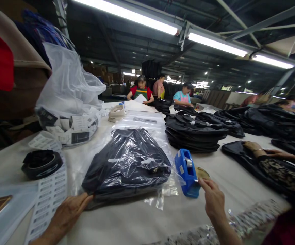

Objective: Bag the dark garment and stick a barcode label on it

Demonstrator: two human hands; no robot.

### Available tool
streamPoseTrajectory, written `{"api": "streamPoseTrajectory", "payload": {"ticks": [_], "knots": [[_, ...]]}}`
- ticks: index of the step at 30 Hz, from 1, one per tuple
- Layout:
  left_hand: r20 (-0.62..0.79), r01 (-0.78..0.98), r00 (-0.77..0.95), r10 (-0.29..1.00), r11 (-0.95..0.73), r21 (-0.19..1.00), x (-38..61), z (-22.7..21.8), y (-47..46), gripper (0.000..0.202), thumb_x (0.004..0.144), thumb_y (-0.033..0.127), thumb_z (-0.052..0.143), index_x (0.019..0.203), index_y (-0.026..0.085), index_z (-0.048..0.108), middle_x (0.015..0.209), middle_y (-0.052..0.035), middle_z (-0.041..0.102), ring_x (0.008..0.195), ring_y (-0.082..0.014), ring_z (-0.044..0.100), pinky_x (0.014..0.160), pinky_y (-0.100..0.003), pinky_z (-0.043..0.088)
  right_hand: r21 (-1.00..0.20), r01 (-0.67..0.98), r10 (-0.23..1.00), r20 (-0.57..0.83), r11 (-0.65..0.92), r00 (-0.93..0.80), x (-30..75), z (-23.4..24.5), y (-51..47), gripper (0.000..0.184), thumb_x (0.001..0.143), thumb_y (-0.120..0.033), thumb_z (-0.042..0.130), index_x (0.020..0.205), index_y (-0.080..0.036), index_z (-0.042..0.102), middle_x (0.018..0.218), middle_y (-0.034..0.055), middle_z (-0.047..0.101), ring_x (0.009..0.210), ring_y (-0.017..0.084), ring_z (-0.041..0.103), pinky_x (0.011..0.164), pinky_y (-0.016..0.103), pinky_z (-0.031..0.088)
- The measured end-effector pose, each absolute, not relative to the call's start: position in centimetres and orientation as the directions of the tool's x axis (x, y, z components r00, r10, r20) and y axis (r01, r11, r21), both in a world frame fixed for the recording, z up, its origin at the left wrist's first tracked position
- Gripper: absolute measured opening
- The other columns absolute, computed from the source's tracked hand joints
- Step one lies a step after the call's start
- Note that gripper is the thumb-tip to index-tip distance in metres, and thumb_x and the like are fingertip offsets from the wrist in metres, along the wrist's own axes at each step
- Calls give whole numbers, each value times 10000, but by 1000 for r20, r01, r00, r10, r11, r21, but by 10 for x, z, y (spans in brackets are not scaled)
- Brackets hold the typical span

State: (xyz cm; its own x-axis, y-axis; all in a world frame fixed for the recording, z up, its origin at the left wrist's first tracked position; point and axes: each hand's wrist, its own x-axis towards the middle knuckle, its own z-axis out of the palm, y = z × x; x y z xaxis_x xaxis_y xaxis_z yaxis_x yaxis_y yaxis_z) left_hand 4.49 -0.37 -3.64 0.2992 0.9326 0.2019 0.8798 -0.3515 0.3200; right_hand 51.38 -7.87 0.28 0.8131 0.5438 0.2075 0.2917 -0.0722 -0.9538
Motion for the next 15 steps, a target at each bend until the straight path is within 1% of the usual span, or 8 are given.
{"api": "streamPoseTrajectory", "payload": {"ticks": [1, 3, 6, 9, 10, 12, 14, 15], "knots": [[196, 885, 289, 937, -339, 320, 45, -37, -3, 468, 835, 514, 215, 634, 252, 546, 577, 12, 600, 588, -174, 599, 625, -298, 461, -949, 298, 543, 198, -102, 816, 510, 0, -91, 408, 544, -575, 622, 666, -188, 668, 914, 60, 648, 911, 239, 568, 833, 338, 405], [184, 887, 290, 939, -336, 316, 45, -39, -3, 458, 834, 507, 216, 626, 250, 533, 568, 15, 589, 583, -175, 596, 634, -302, 459, -959, 226, 553, 98, -168, 827, 504, -8, -110, 456, 548, -605, 617, 726, -189, 674, 926, 61, 654, 927, 246, 569, 848, 346, 405], [184, 879, 325, 927, -368, 302, 44, -39, -1, 443, 834, 494, 217, 622, 244, 515, 562, 20, 574, 568, -171, 584, 618, -297, 447, -981, 19, 610, -105, -193, 785, 502, -26, -118, 541, 494, -643, 642, 740, -161, 661, 745, 58, 665, 758, 225, 595, 676, 323, 463], [195, 873, 337, 921, -383, 301, 45, -35, -1, 428, 846, 459, 217, 604, 235, 490, 557, 24, 569, 559, -163, 575, 593, -284, 428, -983, -45, 687, -156, -176, 709, 512, -40, -110, 537, 468, -630, 672, 722, -158, 639, 590, 20, 623, 563, 177, 559, 511, 285, 440], [195, 877, 327, 925, -374, 300, 47, -33, -2, 421, 853, 445, 222, 605, 231, 487, 560, 22, 573, 562, -162, 575, 593, -282, 422, -982, -9, 698, -140, -188, 702, 517, -43, -109, 523, 484, -629, 663, 726, -166, 637, 571, 13, 614, 538, 175, 555, 496, 287, 443], [191, 893, 303, 933, -349, 285, 50, -28, -7, 404, 870, 413, 237, 614, 224, 485, 571, 16, 584, 574, -163, 575, 604, -284, 411, -953, 168, 714, -66, -252, 697, 528, -47, -113, 479, 555, -635, 609, 746, -196, 642, 583, 17, 627, 559, 199, 588, 519, 311, 479], [177, 913, 286, 942, -324, 247, 55, -24, -11, 380, 889, 374, 258, 624, 215, 480, 588, 8, 597, 596, -167, 580, 623, -289, 401, -853, 397, 743, 17, -339, 669, 541, -51, -121, 420, 619, -635, 547, 729, -242, 643, 606, 31, 651, 600, 232, 627, 545, 342, 510], [166, 921, 283, 945, -316, 227, 57, -22, -12, 365, 899, 345, 267, 639, 211, 485, 611, 1, 607, 625, -172, 588, 644, -294, 398, -828, 449, 772, 30, -336, 634, 546, -53, -124, 386, 630, -626, 535, 696, -259, 637, 588, 38, 649, 575, 248, 623, 519, 360, 505]]}}
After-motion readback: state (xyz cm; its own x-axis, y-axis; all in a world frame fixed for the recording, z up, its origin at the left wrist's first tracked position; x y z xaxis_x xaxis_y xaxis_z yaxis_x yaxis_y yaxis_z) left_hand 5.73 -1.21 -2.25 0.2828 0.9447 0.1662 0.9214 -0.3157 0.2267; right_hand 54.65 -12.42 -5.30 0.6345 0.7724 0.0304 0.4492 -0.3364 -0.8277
